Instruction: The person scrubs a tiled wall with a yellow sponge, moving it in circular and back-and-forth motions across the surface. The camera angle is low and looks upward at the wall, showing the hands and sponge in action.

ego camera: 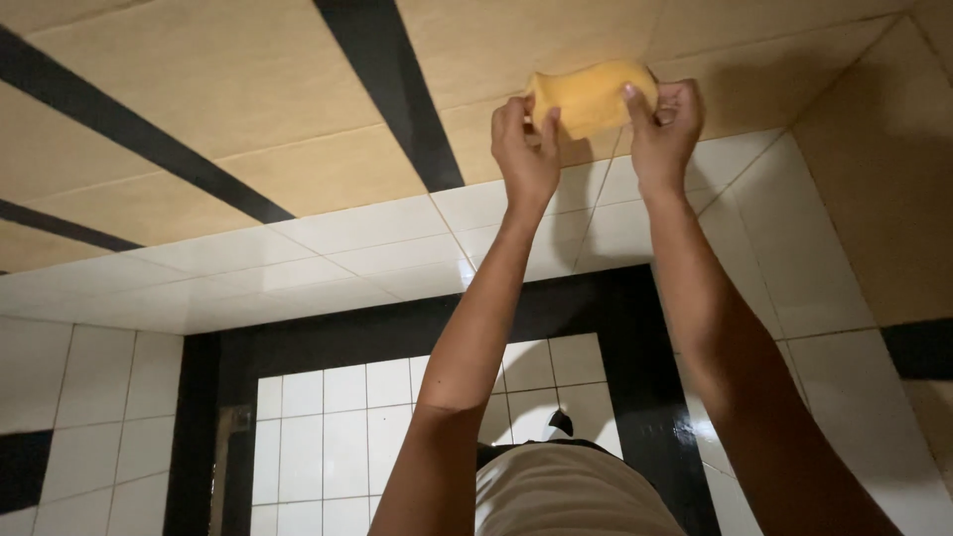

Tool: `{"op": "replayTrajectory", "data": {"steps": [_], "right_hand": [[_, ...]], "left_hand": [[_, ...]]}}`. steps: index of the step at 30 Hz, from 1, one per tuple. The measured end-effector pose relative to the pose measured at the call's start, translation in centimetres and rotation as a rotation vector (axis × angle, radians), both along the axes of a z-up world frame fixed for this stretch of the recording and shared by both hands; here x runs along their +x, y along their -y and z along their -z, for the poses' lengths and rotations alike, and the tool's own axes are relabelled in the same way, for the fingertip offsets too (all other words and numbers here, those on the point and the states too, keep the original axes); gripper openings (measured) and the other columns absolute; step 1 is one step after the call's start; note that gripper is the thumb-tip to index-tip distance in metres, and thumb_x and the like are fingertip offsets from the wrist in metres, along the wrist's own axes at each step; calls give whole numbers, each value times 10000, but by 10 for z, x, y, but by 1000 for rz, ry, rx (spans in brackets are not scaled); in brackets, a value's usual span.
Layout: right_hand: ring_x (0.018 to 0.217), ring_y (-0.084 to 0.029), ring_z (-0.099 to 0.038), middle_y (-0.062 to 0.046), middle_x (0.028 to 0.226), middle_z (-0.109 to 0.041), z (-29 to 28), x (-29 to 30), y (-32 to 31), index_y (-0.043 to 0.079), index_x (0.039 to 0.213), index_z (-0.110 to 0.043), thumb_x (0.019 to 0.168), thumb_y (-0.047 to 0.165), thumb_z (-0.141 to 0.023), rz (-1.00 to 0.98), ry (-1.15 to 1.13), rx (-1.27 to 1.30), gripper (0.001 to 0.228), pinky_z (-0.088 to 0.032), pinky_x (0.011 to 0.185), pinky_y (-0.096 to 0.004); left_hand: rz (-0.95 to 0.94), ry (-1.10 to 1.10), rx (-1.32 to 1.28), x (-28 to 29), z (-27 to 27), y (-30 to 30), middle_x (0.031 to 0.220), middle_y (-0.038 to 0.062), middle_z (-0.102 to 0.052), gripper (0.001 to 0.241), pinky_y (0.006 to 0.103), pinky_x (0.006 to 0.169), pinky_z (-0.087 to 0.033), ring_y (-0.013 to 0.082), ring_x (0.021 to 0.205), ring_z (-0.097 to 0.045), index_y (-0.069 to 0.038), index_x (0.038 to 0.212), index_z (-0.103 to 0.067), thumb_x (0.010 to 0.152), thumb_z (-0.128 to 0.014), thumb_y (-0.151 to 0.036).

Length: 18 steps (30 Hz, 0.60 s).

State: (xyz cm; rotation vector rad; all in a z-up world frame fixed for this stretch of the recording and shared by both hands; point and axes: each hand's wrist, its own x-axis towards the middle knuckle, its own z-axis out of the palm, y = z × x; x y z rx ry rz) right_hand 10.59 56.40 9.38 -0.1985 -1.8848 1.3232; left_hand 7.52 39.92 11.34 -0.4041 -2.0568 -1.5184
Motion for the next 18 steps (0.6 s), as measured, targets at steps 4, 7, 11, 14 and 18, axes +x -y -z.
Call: {"op": "replayTrajectory", "data": {"steps": [4,7,11,14,18], "right_hand": [[762,-146,-503,-65,947,-515,24,0,-6,28,976,-485,1026,69,-770,6,-73,77,292,-514,653,-281],[760,-184,-475,-73,917,-509,66,3,-12,4,934,-508,976,80,-806,69,-74,164,310,-457,703,-328],[757,-149,-604,-73,954,-590,122,4,-24,32,994,-518,980,135,-785,-8,134,-119,286,-580,655,-273],[738,-136,-607,-69,939,-611,138,3,-32,33,992,-534,967,133,-803,-51,104,-221,288,-589,629,-258],[785,-131,-594,-51,957,-603,126,1,-44,46,993,-573,946,123,-824,-9,64,-257,267,-593,662,-264]], "left_hand": [[40,68,-2,4,23,-4,1034,97,-565,247,299,730,-549,185,852,-562,2,1142,-599,966,-692,-145],[39,26,-48,7,63,-8,1067,134,-551,251,325,761,-531,226,871,-554,20,1128,-562,970,-688,-129],[72,109,-29,4,112,-18,1042,107,-547,341,304,696,-506,196,797,-543,-12,1205,-569,904,-729,-23],[85,155,-24,3,128,-25,1035,100,-542,396,284,679,-479,177,779,-516,-13,1233,-562,877,-729,23],[75,60,-18,1,120,-37,1017,113,-554,307,325,692,-531,231,823,-564,-16,1139,-549,888,-724,-8]]}}
